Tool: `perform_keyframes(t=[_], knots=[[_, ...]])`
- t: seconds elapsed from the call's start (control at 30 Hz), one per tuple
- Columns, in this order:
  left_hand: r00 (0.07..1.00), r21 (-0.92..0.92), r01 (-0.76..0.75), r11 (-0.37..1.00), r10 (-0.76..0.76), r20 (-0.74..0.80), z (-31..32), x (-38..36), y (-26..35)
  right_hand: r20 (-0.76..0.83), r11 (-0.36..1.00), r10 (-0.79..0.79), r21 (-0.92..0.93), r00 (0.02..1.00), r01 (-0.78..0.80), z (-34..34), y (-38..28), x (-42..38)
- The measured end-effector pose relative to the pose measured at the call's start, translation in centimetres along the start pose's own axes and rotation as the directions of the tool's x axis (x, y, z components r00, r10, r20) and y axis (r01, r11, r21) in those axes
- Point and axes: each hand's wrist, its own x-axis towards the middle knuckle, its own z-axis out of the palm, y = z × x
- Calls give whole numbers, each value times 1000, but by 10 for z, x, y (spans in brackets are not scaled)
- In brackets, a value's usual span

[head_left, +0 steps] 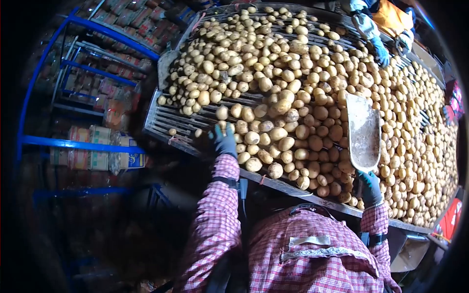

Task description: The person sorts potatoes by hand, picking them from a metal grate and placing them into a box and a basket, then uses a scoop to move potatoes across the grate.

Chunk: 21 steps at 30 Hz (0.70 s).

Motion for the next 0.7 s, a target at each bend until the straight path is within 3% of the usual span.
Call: perform_keyframes(t=[0.07, 0.1, 0.17, 0.2, 0.27, 0.3, 0.37, 0.4, 0.43, 0.5, 0.53, 0.57, 0.6, 0.67, 0.7], knots=[[988, -224, -156, 962, 157, -14, 2, -18, 41, -73, 998, 26, -47, 997, -29, -9, 14, 12], [947, -299, -228, 927, 282, 154, 25, -13, 42, -82, 995, -36, -100, 996, 27, -13, 17, 18], [833, -637, -217, 739, 481, 274, 18, -42, 91, -51, 983, -161, -94, 986, 156, 5, 1, 21], [796, -572, -465, 676, 602, 64, 13, -53, 107, -20, 976, -193, -108, 981, 190, 12, -8, 23], [813, -600, -427, 677, 578, 75, -14, -54, 121, 42, 971, -212, -101, 976, 215, 49, -33, 14], [833, -683, -292, 670, 529, 163, -33, -48, 122, 15, 955, -296, -21, 955, 296, 57, -18, 36], [847, -782, 1, 624, 414, 332, -47, -22, 117, 133, 990, -126, -47, 983, 133, 84, -31, 36], [839, -737, -82, 671, 446, 312, -65, -6, 115, 168, 987, -72, -133, 983, 95, 106, -31, 44], [862, -823, 100, 559, 364, 352, -68, 6, 108, 167, 986, -74, -138, 983, 98, 141, -30, 46], [850, -871, 427, 243, 221, 478, -72, 33, 90, 288, 967, 77, -253, 955, -1, 190, -22, 61], [824, -855, 483, 187, 232, 517, -76, 55, 74, 282, 925, 149, -379, 948, -32, 221, -20, 66], [796, -832, 540, 132, 244, 555, -83, 81, 55, 309, 921, -7, -368, 951, 127, 255, -4, 73], [766, -802, 593, 73, 256, 590, -90, 104, 38, 330, 883, 73, -460, 941, 92, 291, -10, 71], [813, -873, 488, 7, 361, 457, -119, 128, 16, 504, 899, 34, -393, 863, 195, 342, 20, 97], [863, -910, 413, 37, 304, 404, -134, 135, 2, 443, 769, 361, -639, 820, 6, 383, -12, 81]])
